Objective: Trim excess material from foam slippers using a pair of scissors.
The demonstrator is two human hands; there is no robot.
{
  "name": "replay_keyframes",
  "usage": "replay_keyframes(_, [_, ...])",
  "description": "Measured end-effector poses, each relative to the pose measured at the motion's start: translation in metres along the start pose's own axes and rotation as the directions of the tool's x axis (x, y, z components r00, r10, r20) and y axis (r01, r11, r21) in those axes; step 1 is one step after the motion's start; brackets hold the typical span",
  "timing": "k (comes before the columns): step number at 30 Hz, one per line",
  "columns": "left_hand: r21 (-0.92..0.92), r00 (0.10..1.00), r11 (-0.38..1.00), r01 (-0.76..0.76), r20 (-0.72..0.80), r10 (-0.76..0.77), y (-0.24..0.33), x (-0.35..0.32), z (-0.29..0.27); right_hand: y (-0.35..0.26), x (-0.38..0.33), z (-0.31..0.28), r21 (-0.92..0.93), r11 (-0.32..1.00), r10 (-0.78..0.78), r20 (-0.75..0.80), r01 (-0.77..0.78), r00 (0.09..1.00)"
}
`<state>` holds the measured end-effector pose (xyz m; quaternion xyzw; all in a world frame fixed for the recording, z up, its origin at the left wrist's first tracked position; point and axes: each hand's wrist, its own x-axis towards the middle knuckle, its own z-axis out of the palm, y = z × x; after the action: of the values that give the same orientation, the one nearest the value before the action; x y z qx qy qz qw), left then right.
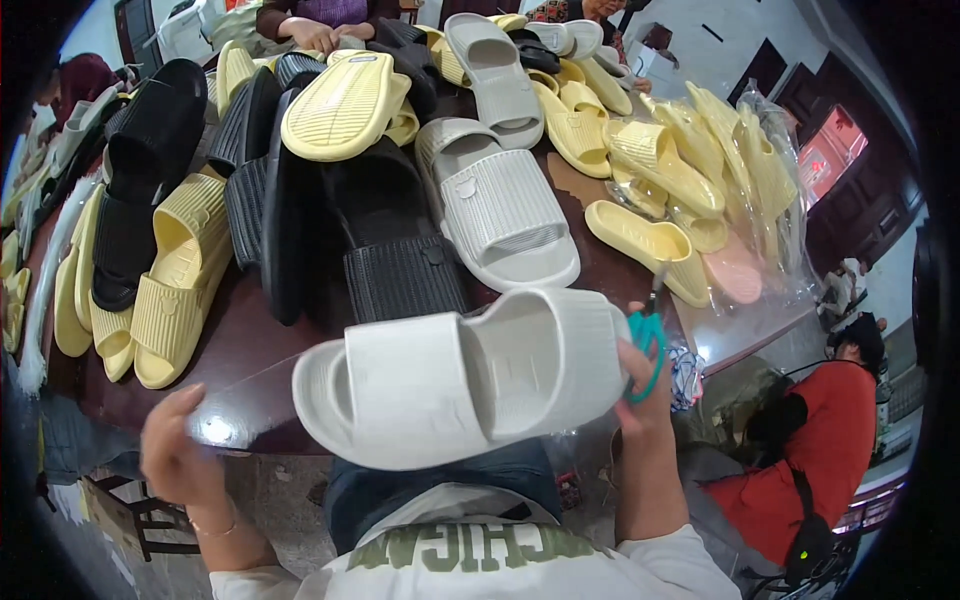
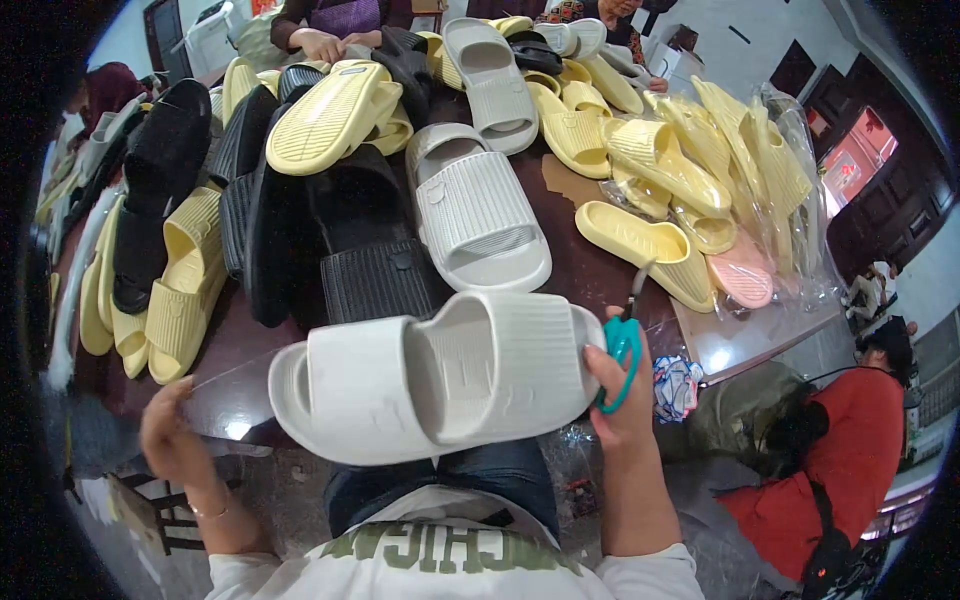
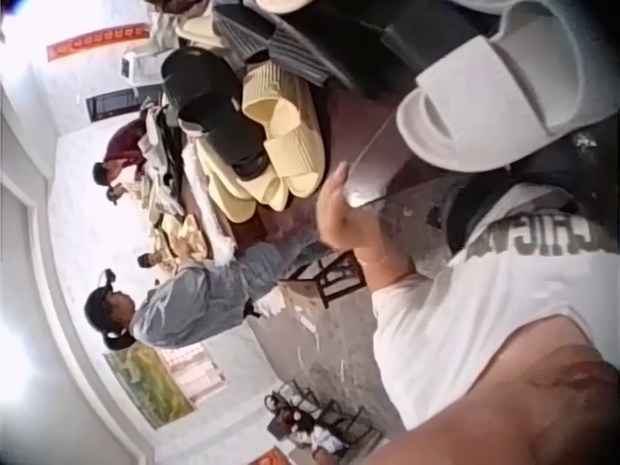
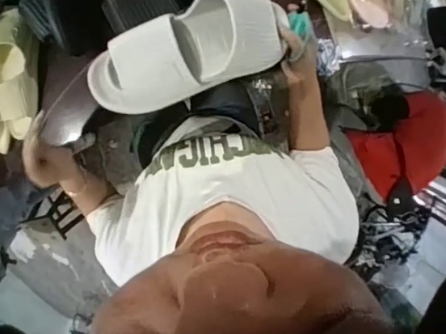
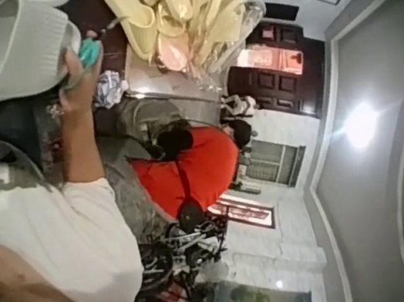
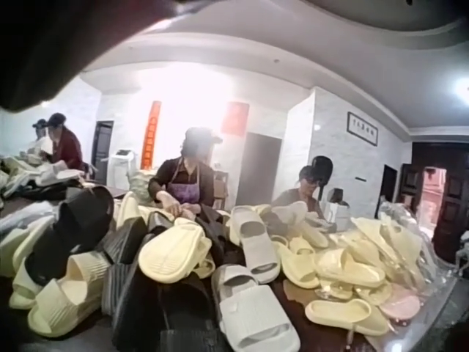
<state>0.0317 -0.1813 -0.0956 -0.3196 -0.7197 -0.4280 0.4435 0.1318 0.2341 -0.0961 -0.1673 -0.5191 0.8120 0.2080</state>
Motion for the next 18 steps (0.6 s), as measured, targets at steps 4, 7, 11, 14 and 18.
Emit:
replay_keyframes(4, [-0.491, 0.915, 0.836, 0.245, -0.167, -0.366, -0.003, -0.003, -0.059, -0.002, -0.001, 0.004, 0.063, 0.996, -0.049, -0.109, 0.056, 0.993])
replay_keyframes(7, [-0.549, 0.876, 0.684, 0.481, 0.284, -0.390, 0.009, 0.003, -0.080, 0.002, -0.002, 0.003, 0.111, 0.991, -0.063, -0.097, 0.074, 0.993])
replay_keyframes(11, [0.315, 0.257, 0.820, 0.478, 0.843, -0.474, 0.028, -0.009, -0.066, 0.004, -0.005, 0.010, 0.123, 0.989, -0.072, -0.083, 0.082, 0.994])
replay_keyframes(14, [0.668, 0.087, 0.743, 0.021, 0.740, -0.667, 0.011, -0.077, -0.067, 0.000, -0.007, 0.013, 0.112, 0.987, -0.109, -0.054, 0.114, 0.993])
replay_keyframes(18, [0.710, 0.101, 0.636, -0.303, 0.687, -0.720, -0.011, -0.135, -0.085, 0.000, -0.013, 0.017, 0.049, 0.986, -0.159, -0.037, 0.161, 0.987])
